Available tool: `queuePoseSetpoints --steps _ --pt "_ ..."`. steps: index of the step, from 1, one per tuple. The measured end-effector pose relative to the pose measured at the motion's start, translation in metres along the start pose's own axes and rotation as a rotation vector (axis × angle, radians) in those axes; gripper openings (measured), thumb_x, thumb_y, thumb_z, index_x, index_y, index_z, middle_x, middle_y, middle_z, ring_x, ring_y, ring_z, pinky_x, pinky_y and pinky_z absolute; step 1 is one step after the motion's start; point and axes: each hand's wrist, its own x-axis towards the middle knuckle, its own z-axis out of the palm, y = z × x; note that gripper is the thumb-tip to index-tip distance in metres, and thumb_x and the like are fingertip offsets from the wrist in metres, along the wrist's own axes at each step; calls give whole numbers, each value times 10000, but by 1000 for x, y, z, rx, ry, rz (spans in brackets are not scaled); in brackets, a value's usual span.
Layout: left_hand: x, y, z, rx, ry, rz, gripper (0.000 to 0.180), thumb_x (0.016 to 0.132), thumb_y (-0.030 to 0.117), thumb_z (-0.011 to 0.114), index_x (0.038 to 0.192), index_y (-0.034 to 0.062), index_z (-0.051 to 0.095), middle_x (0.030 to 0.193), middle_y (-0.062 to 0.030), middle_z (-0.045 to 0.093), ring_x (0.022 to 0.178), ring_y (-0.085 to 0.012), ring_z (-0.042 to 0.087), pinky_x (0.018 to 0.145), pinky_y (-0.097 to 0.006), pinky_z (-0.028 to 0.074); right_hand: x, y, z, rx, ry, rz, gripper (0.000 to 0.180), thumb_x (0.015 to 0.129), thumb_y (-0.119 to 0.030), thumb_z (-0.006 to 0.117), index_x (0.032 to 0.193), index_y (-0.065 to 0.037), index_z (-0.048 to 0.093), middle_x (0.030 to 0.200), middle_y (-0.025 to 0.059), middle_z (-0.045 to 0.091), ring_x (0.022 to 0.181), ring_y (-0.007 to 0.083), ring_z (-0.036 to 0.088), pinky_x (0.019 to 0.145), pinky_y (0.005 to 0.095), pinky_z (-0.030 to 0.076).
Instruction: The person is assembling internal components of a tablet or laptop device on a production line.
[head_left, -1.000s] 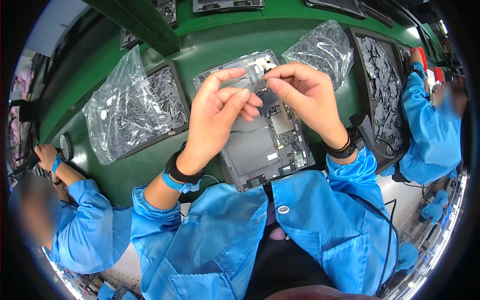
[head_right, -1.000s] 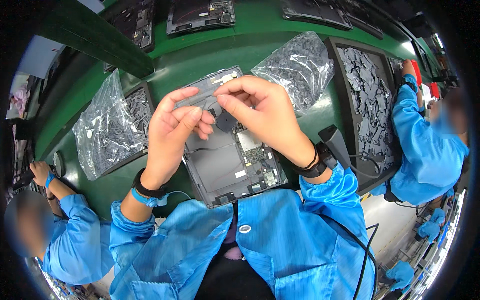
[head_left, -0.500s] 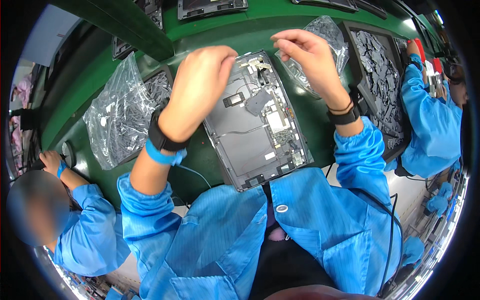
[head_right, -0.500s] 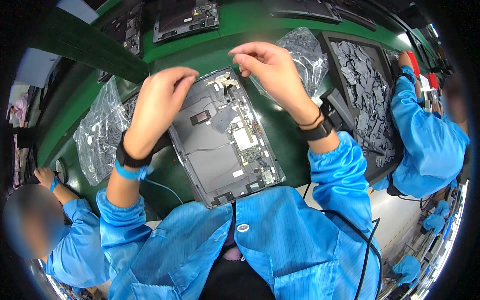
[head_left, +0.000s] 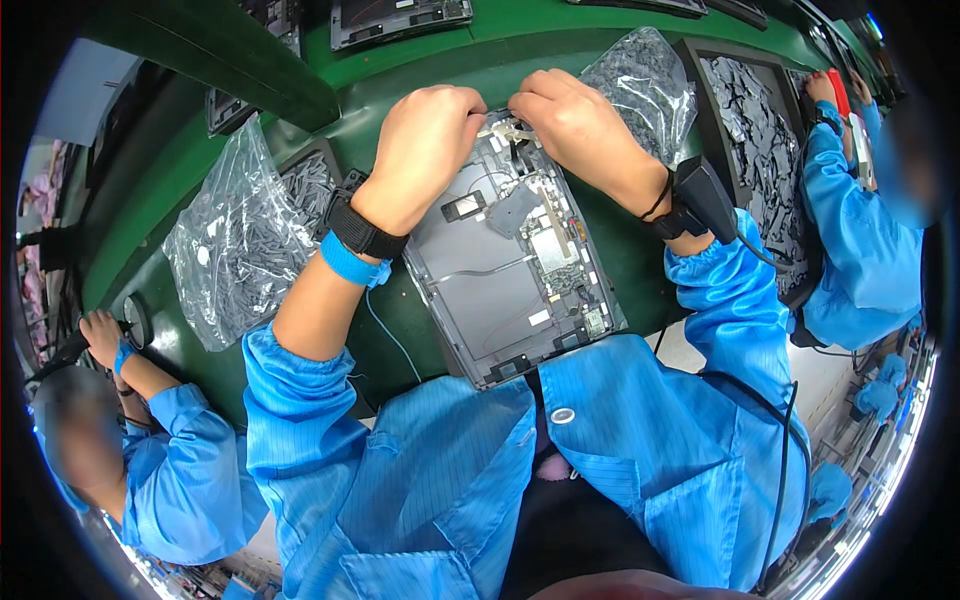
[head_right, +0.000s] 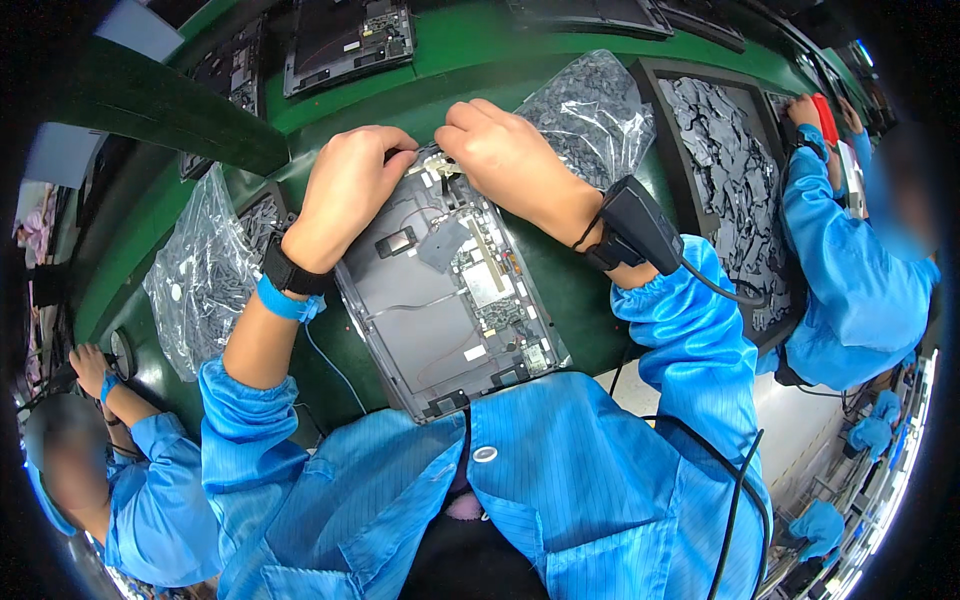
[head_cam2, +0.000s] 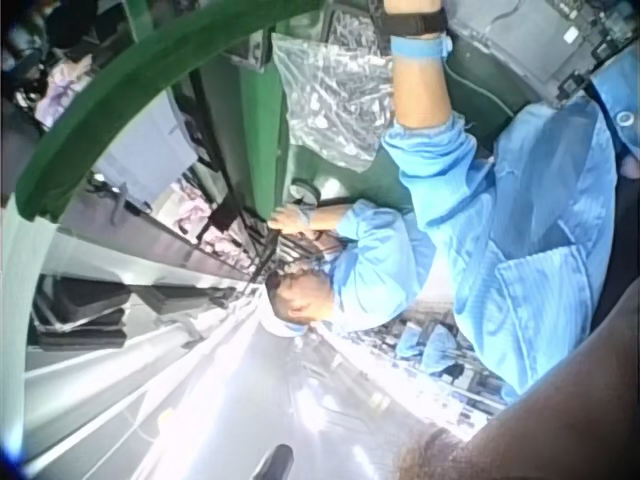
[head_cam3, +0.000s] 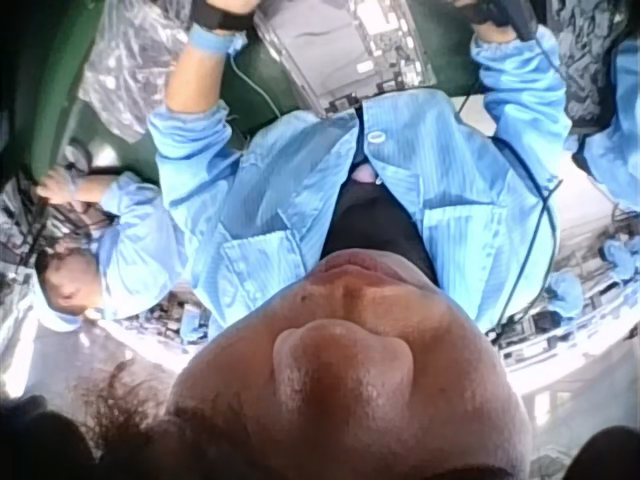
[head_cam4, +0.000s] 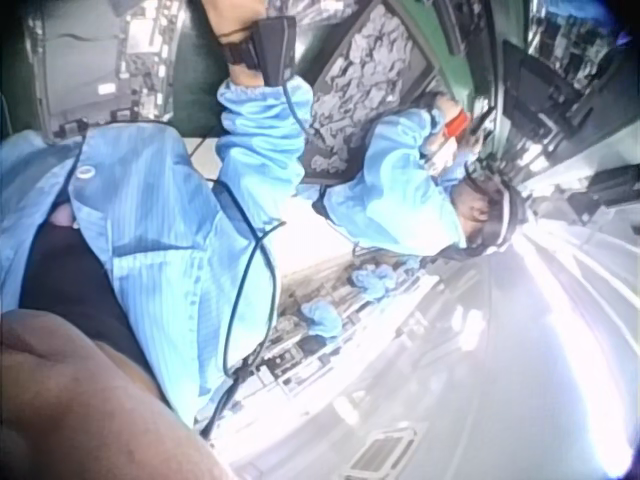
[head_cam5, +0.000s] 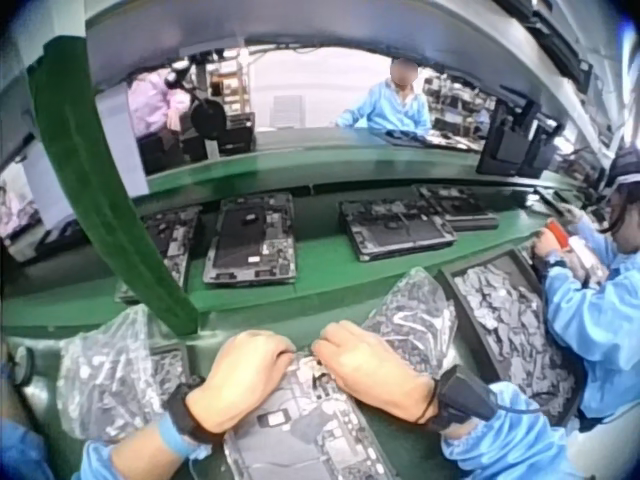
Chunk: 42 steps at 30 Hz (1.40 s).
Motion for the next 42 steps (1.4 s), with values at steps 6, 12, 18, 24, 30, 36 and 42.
queuePoseSetpoints --steps 6,12,18,24,30,36,42 --pt "1 3 0 1 -8 -57 130 795 105 664 875 25 730 825 -166 697 769 -338 676 702 -408 534 8 -1 1 -16 -71 -31 100 713 -14 626 797 -31 574 846 91 527 841 281 565 715 388 525" --pt "1 0 4 22 20 17 114 788 114 672 852 41 732 797 -168 688 736 -347 668 678 -418 531 17 -4 -1 -38 -126 40 88 764 -60 634 811 -26 566 876 108 547 847 299 587 710 403 527" --pt "-3 -2 10 83 86 85 98 785 124 677 804 32 703 776 -144 675 768 -333 650 681 -435 510 24 19 5 55 -265 -82 80 776 -81 650 809 -24 605 805 112 594 799 320 635 694 410 530" --pt "-8 -5 15 128 104 140 87 792 117 670 796 31 680 765 -130 664 769 -329 629 700 -430 503 23 24 1 60 -255 -143 117 768 -104 670 771 -30 580 761 111 566 776 321 600 698 414 506" --pt "-8 -5 18 210 191 243 98 726 42 635 655 26 569 667 -130 594 687 -301 606 671 -410 515 25 16 -4 -1 -225 -188 93 722 -84 656 778 -35 600 772 90 579 806 289 630 696 393 535" --pt "-10 -7 20 210 193 261 98 736 47 648 673 22 577 670 -118 576 705 -303 608 674 -408 515 23 17 -1 -1 -219 -164 95 733 -92 659 774 -35 595 762 98 567 758 294 627 678 394 537" --pt "-11 -4 18 130 198 203 69 790 91 693 793 39 648 808 -99 594 747 -308 613 696 -412 510 21 24 2 60 -245 -140 158 768 -113 695 785 -38 557 760 102 525 754 308 593 685 402 509"
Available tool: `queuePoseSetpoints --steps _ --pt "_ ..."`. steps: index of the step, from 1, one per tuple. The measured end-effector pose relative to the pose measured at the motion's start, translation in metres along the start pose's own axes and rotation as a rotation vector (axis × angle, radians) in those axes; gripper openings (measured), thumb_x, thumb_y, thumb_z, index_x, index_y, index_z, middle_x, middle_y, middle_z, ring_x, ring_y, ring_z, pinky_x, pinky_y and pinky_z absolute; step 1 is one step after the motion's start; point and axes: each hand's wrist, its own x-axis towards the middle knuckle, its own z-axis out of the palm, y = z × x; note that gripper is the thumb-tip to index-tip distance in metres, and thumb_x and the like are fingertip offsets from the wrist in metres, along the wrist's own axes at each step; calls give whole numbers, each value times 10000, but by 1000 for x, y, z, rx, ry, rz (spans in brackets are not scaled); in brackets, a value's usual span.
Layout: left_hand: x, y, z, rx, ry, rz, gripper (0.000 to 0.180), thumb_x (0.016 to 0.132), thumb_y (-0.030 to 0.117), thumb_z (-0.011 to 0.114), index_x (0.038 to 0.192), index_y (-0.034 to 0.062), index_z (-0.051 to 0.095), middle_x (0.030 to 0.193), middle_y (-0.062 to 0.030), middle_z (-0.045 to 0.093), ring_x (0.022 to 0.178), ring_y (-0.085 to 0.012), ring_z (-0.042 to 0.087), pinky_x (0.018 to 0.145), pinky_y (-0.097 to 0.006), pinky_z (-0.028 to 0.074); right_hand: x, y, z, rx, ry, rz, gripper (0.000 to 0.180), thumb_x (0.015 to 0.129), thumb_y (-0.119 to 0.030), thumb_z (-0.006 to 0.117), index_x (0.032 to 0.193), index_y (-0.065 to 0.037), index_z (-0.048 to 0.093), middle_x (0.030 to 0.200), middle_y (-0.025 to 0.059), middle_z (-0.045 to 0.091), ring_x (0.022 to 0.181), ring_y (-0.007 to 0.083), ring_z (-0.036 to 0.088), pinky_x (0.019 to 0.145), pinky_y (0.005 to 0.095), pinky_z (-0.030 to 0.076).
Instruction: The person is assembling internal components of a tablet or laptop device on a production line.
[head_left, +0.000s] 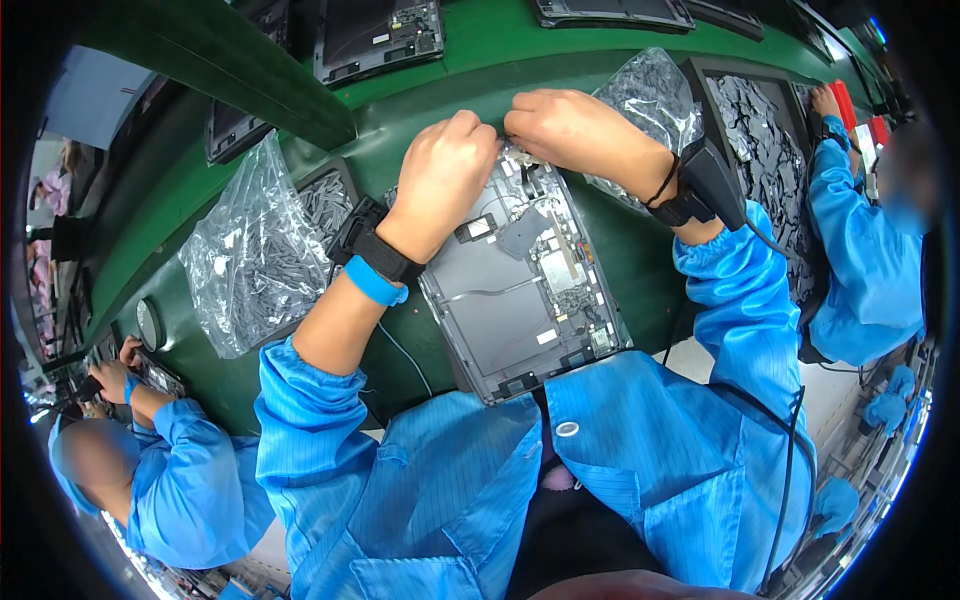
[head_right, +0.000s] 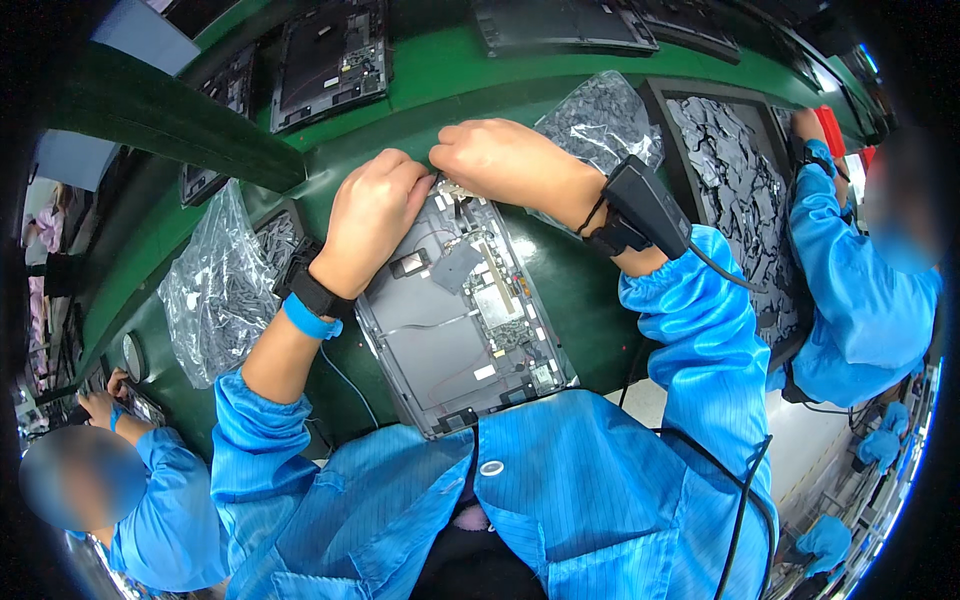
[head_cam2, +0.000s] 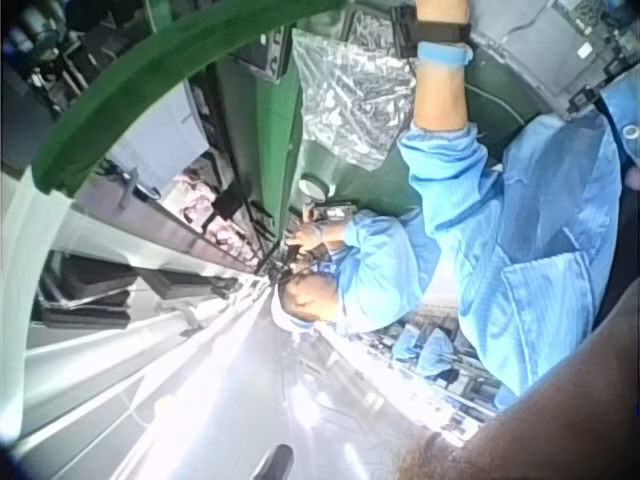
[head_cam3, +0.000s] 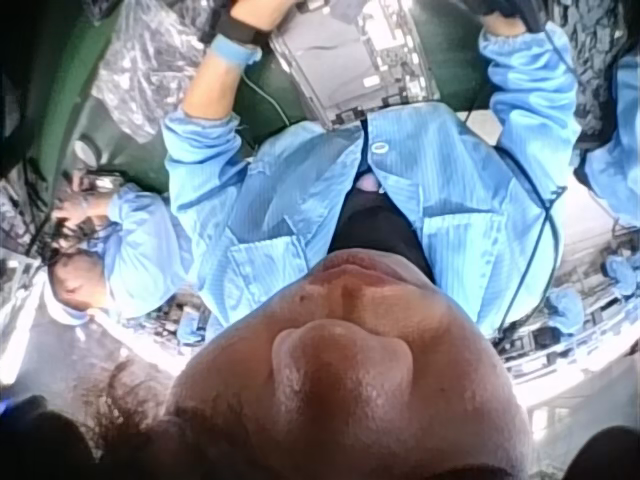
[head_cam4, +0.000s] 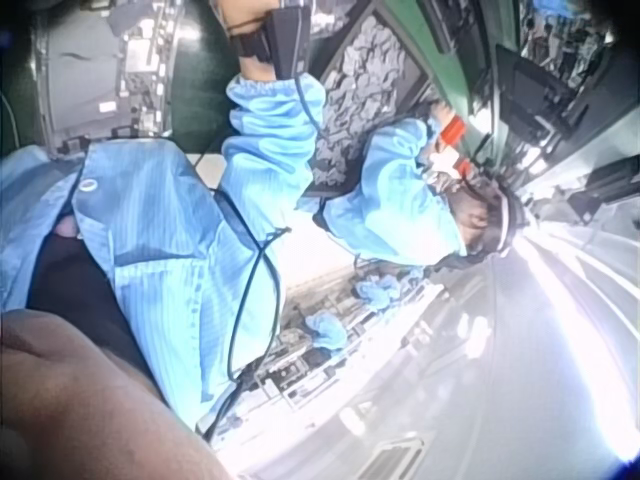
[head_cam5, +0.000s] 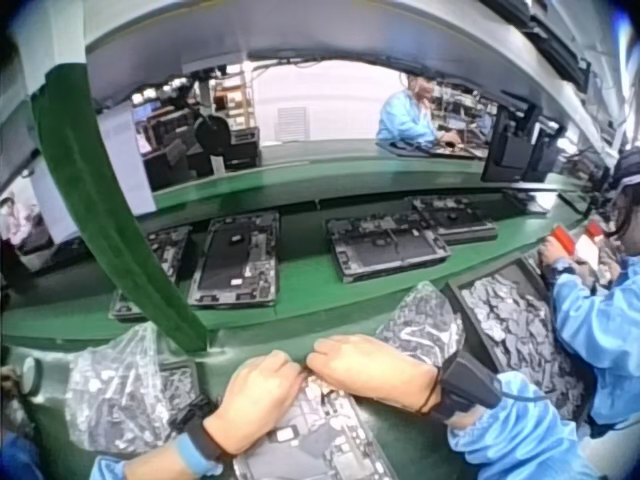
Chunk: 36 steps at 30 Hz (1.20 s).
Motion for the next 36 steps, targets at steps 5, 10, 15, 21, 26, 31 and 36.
queuePoseSetpoints --steps 5,10,15,21,26,31,36 --pt "1 1 0 35 -19 19 79 788 89 696 794 36 639 781 -101 560 743 -314 606 680 -420 506 1 -7 -2 -59 9 -2 153 761 -110 686 787 -42 552 775 97 536 774 302 599 687 400 512" --pt "3 4 2 99 17 56 139 754 72 681 678 27 573 720 -111 544 709 -285 611 685 -415 510 3 -12 -3 -67 28 8 146 753 -106 680 792 -47 552 786 95 539 796 297 603 699 394 513" --pt "3 6 -6 -14 5 -23 100 779 73 692 803 3 624 815 -131 593 784 -328 615 705 -417 502 0 -16 -10 -140 77 31 123 753 -102 676 851 -51 621 854 77 594 849 271 609 736 376 513" --pt "-18 35 -48 -137 -61 -175 137 777 118 722 870 30 673 878 -125 629 818 -321 580 736 -406 478 -38 -67 -26 185 112 128 237 715 -135 762 912 -76 645 1044 87 574 1045 300 532 861 414 439" --pt "-44 62 -51 -60 -148 -145 203 740 173 779 875 55 684 901 -84 622 861 -288 572 731 -383 471 -53 -72 -8 254 95 199 256 696 -154 795 891 -90 642 1206 89 558 1246 325 446 986 456 359" --pt "-44 69 -47 -97 -100 -113 203 721 128 782 883 55 683 914 -75 616 885 -290 567 746 -385 471 -65 -73 -7 271 248 237 256 708 -164 805 903 -114 648 1267 71 573 1309 339 403 1032 465 326" --pt "-33 54 -39 -233 -9 -57 168 764 117 752 898 44 682 847 -77 644 785 -225 604 696 -354 491 -76 -74 -3 368 390 307 268 736 -127 768 984 -107 670 1274 77 579 1239 314 486 1002 448 363"
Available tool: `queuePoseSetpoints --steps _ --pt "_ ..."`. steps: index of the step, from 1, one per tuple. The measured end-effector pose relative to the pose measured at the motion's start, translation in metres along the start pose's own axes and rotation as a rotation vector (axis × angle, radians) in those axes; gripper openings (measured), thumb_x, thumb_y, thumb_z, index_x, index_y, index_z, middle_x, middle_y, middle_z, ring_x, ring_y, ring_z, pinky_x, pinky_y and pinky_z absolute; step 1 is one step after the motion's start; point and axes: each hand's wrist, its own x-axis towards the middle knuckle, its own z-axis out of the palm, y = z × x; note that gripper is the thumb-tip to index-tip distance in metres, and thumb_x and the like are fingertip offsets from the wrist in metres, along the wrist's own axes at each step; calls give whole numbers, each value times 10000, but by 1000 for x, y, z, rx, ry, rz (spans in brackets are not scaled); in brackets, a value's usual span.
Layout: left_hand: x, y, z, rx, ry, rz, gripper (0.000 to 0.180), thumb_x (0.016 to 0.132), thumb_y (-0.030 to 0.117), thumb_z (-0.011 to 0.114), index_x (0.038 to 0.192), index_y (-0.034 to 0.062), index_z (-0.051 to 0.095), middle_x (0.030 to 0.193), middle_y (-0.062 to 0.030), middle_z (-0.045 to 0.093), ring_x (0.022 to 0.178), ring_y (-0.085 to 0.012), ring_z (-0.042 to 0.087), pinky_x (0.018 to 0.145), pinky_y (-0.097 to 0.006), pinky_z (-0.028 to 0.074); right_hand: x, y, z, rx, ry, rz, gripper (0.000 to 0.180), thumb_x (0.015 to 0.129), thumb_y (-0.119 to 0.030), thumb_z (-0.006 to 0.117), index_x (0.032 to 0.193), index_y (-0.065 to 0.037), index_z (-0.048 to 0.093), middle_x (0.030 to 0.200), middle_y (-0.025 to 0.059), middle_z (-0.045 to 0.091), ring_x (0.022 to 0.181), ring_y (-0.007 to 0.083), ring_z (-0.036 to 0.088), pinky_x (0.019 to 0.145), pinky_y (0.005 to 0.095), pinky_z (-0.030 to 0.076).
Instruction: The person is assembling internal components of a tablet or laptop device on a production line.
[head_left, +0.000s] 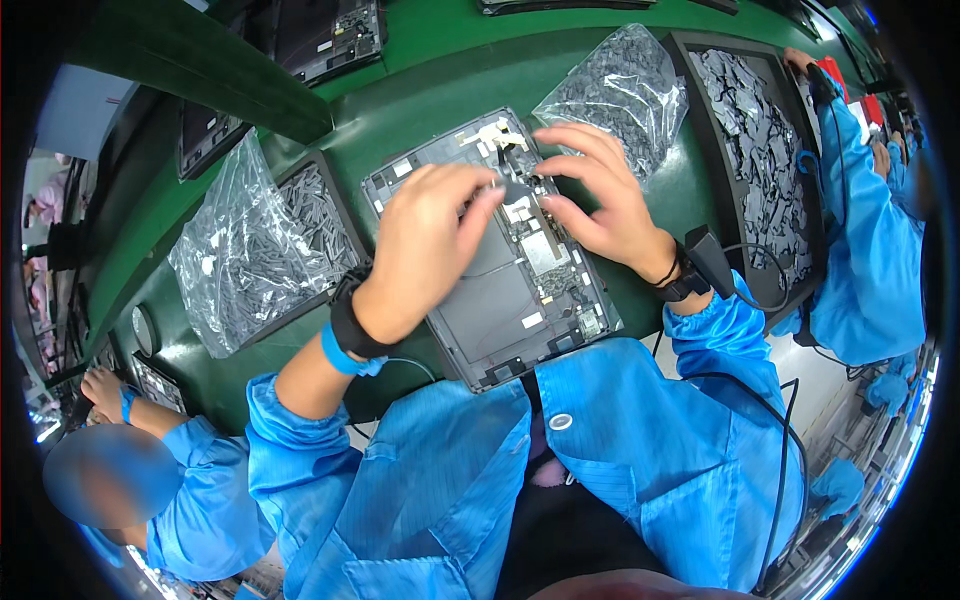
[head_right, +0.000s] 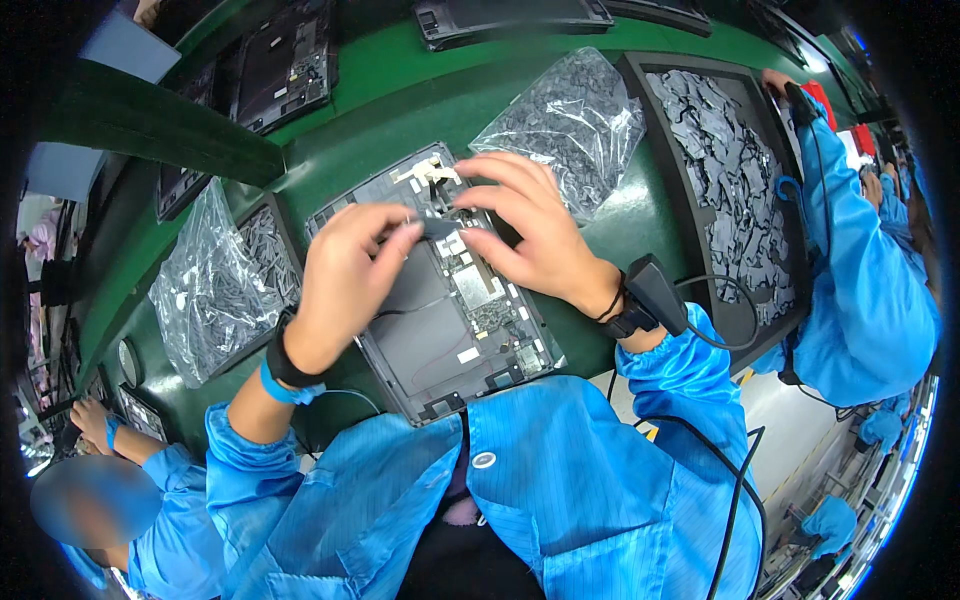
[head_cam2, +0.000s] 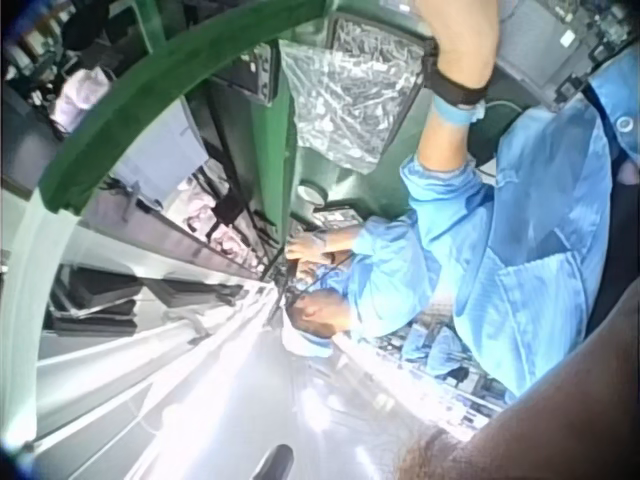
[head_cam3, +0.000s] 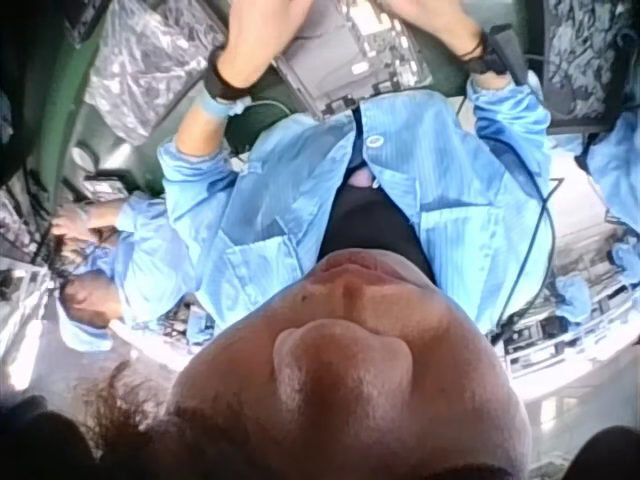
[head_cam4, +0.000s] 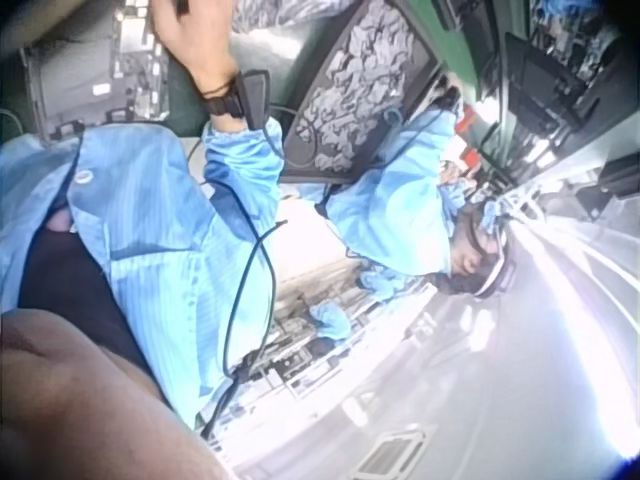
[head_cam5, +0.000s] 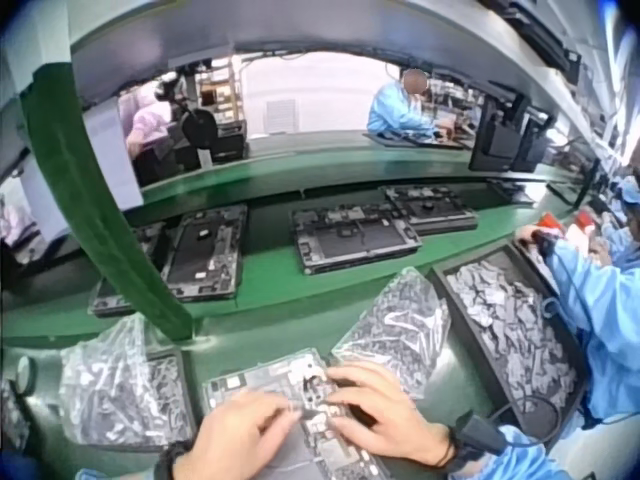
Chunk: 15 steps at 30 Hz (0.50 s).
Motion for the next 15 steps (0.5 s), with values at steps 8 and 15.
queuePoseSetpoints --steps 8,15 --pt "41 -31 -4 -655 -373 -626 252 927 200 663 1049 -20 671 765 9 646 647 -33 549 581 -185 452 16 1 -5 -437 55 -487 333 658 -59 721 989 -69 686 1041 43 682 901 209 646 712 321 496" --pt "39 -38 -4 -665 -426 -680 237 922 172 662 1059 -20 671 780 10 644 643 -36 531 569 -191 439 59 9 -3 -283 -31 380 183 802 -182 663 762 -4 649 647 172 633 600 349 641 547 431 512"
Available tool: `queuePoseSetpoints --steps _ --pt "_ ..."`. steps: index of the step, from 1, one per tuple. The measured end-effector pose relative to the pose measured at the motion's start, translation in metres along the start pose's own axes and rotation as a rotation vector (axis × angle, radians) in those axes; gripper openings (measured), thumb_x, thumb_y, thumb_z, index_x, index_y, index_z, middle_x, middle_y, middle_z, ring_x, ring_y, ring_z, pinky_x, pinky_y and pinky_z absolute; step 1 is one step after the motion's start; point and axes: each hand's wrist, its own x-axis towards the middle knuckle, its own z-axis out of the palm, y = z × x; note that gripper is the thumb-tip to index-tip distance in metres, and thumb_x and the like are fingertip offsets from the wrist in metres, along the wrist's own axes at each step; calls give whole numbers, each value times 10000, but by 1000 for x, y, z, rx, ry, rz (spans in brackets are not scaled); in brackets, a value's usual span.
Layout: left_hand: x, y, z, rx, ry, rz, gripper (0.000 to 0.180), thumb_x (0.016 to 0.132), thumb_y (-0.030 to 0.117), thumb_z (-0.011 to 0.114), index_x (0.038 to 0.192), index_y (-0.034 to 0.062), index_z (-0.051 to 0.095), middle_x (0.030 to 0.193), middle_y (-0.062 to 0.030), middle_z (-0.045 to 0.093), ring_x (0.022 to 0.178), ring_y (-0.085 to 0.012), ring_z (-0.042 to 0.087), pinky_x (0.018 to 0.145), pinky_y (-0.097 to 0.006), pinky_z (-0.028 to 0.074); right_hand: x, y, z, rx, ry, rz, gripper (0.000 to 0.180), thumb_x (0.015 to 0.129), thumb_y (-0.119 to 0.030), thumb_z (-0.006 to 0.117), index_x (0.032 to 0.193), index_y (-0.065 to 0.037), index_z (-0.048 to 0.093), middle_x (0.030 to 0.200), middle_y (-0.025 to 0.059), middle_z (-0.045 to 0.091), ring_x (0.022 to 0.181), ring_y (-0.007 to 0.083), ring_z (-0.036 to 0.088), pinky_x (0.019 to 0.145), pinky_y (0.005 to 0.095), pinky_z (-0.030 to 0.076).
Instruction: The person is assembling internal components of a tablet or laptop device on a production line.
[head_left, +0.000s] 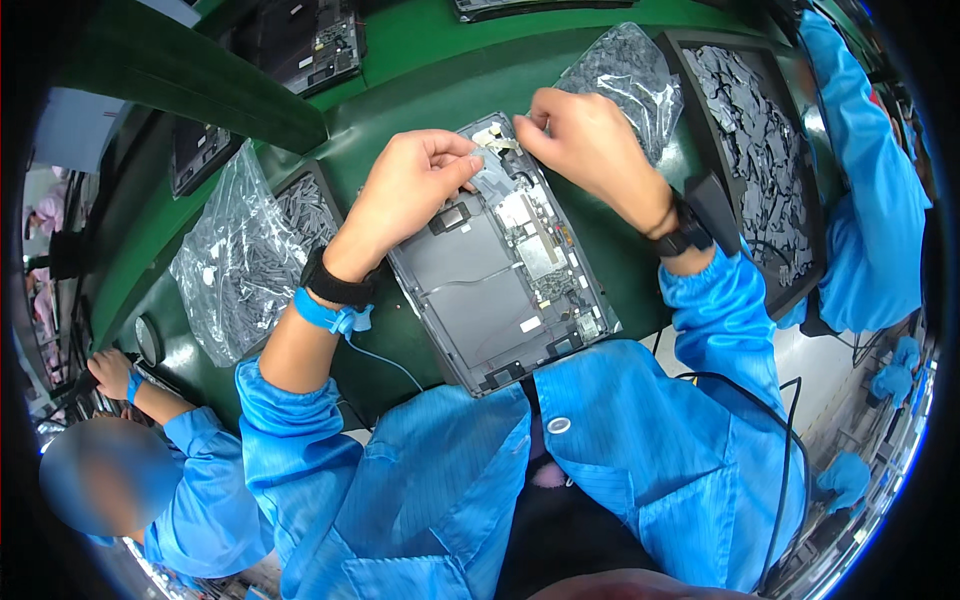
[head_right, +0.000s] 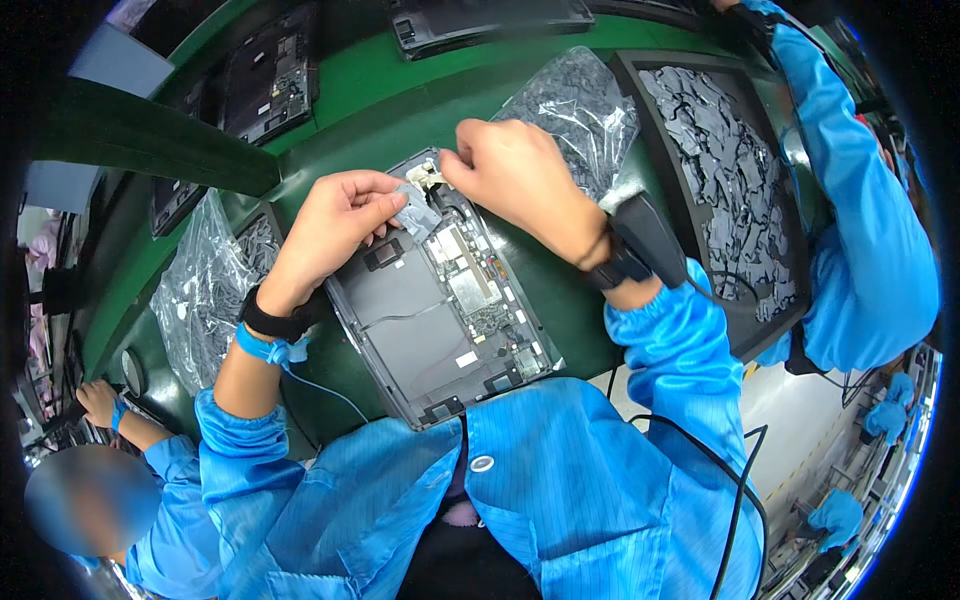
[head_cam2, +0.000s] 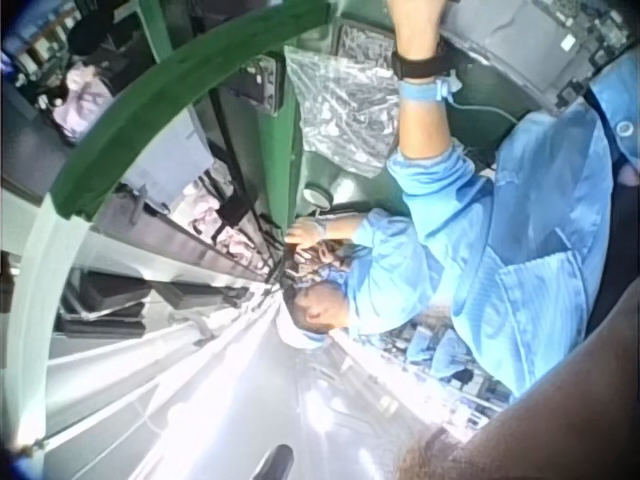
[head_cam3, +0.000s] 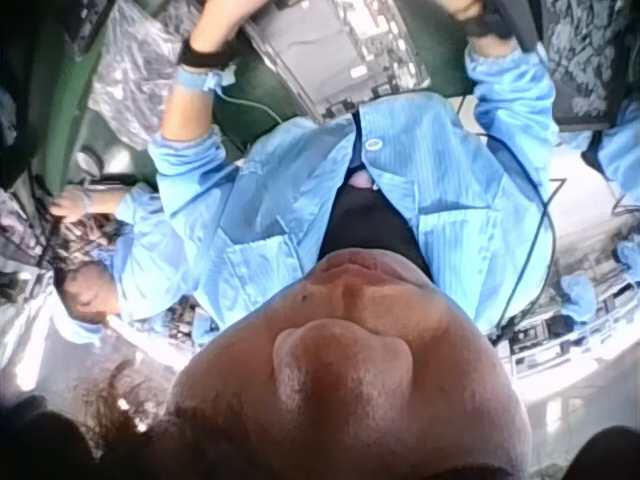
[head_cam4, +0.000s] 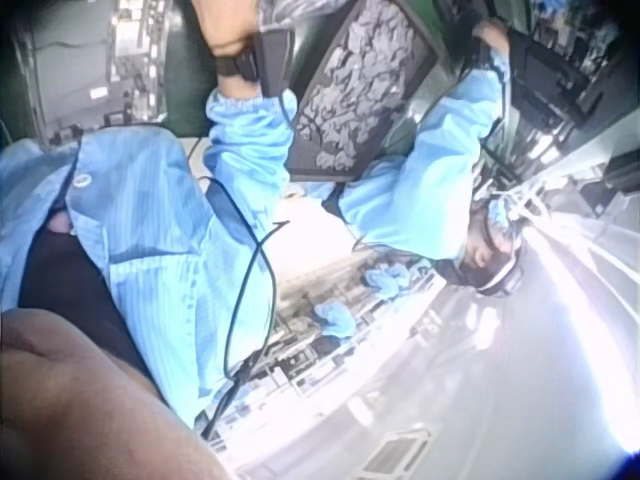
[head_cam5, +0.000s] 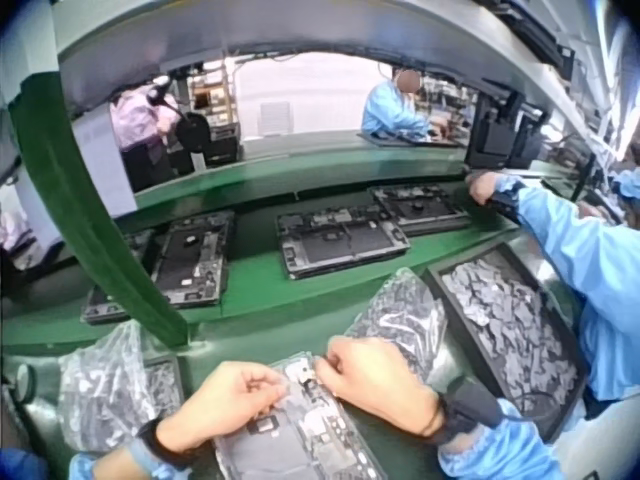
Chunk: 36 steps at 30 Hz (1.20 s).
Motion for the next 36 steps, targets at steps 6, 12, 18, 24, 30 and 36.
queuePoseSetpoints --steps 6,12,18,24,30,36 --pt "-2 -5 3 24 45 30 239 912 146 663 1077 -26 668 779 11 645 641 -33 522 564 -193 427 14 0 20 -250 -148 -100 261 783 -216 586 666 8 650 633 210 627 629 390 644 617 476 535" --pt "-3 -5 0 101 49 50 276 906 127 665 1132 -29 633 761 12 634 641 -32 529 563 -195 429 18 -3 17 -303 -196 -89 187 775 -198 611 724 -28 672 668 170 648 651 371 654 614 447 541" --pt "11 6 -6 21 19 44 349 901 130 675 1195 -13 554 728 19 610 635 -32 531 567 -189 428 -31 -10 -7 -68 133 -626 347 676 -87 719 1020 -73 672 906 72 643 690 220 599 566 355 481" --pt "13 8 -9 -123 -35 -4 390 899 178 681 1199 -14 522 811 -59 669 659 -61 584 558 -210 452 -34 4 13 -153 262 -797 282 709 -71 675 988 -35 690 1022 55 689 594 116 561 509 262 436" --pt "19 -9 -1 713 445 551 153 874 55 578 961 -27 673 912 -190 672 929 -376 619 846 -432 486 -25 7 10 -339 248 -805 250 717 -101 651 958 -48 685 1016 30 684 636 107 577 531 254 438" --pt "21 -4 -1 766 353 524 145 853 95 622 928 5 708 908 -152 689 903 -341 628 827 -420 491 -25 3 13 -461 151 -785 219 718 -126 641 927 -76 685 1034 14 681 655 108 578 566 259 452"
